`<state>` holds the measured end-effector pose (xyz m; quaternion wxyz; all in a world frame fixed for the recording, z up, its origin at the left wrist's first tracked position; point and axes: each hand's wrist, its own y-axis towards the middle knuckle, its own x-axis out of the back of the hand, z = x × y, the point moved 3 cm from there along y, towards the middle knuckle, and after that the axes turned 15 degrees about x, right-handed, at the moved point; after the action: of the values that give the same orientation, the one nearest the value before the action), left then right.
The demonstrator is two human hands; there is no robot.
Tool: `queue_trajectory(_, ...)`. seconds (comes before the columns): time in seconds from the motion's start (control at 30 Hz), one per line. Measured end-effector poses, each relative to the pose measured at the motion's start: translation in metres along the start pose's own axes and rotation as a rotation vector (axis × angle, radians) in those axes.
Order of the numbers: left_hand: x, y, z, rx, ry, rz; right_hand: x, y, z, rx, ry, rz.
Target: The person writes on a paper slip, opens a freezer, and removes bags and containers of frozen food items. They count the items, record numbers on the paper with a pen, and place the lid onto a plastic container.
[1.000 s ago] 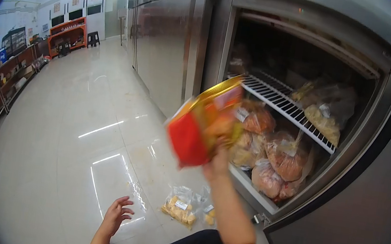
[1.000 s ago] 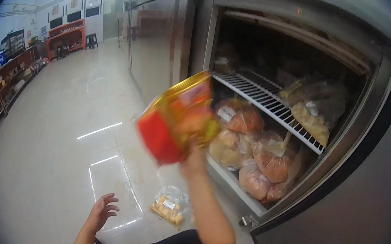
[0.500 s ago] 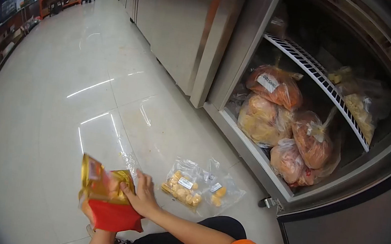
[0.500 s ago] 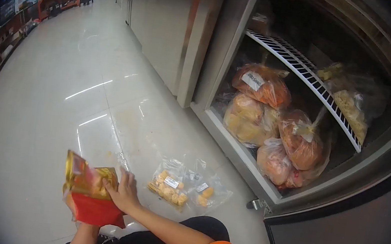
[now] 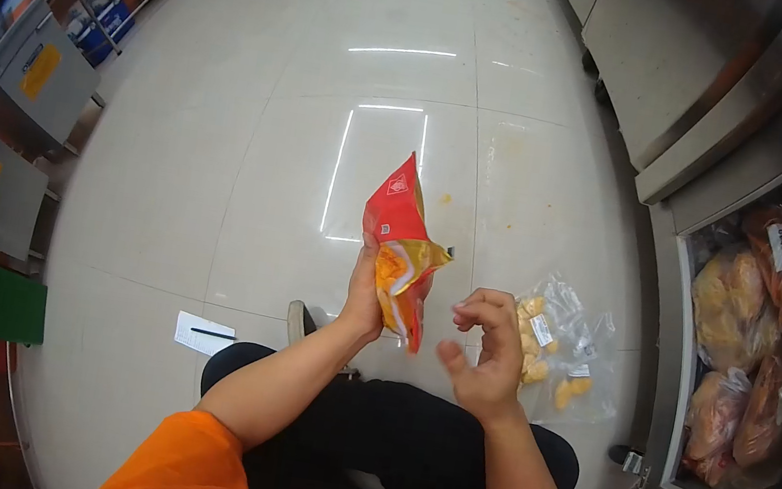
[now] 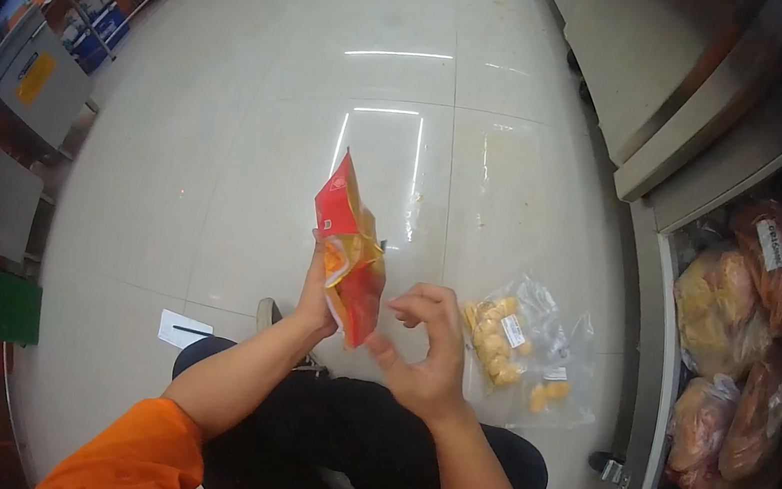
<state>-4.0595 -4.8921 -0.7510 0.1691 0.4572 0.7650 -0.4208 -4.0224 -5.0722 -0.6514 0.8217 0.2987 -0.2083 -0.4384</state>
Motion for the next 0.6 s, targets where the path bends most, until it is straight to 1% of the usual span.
queue_trajectory(0.1,0.006,0.008,0.002,-0.099,0.077,-0.022,-0.007,0.015,0.03,0.127,-0.154,0.235)
queue_trajectory(0.13,0.009,0.01,0.004,-0.074,0.046,0.011,-0.009,0.016,0.033,0.14,-0.259,0.257)
queue_trajectory(0.2,0.009,0.007,0.006,-0.013,-0.015,0.068,-0.008,0.007,0.024,0.053,-0.255,0.215)
queue_trajectory(0.23,0.011,0.006,0.006,-0.024,-0.026,0.085,-0.008,0.003,0.02,0.007,-0.253,0.193)
queue_trajectory(0.33,0.001,-0.001,0.001,-0.029,-0.061,0.116,-0.003,0.004,0.022,0.075,-0.41,0.065)
queue_trajectory(0.4,-0.002,-0.004,-0.003,-0.007,-0.074,0.105,-0.001,0.003,0.024,0.018,-0.352,0.013)
queue_trajectory(0.43,0.0,-0.001,-0.001,0.033,-0.148,0.154,0.0,0.004,0.025,-0.008,-0.323,-0.013)
queue_trajectory(0.5,0.006,0.004,0.004,0.111,-0.304,0.245,0.001,0.005,0.03,0.035,-0.308,-0.087)
queue_trajectory(0.53,0.009,0.006,0.006,0.138,-0.334,0.285,0.002,0.006,0.032,0.056,-0.301,-0.12)
queue_trajectory(0.6,0.01,0.005,0.01,0.187,-0.401,0.36,0.002,0.006,0.035,0.093,-0.315,-0.119)
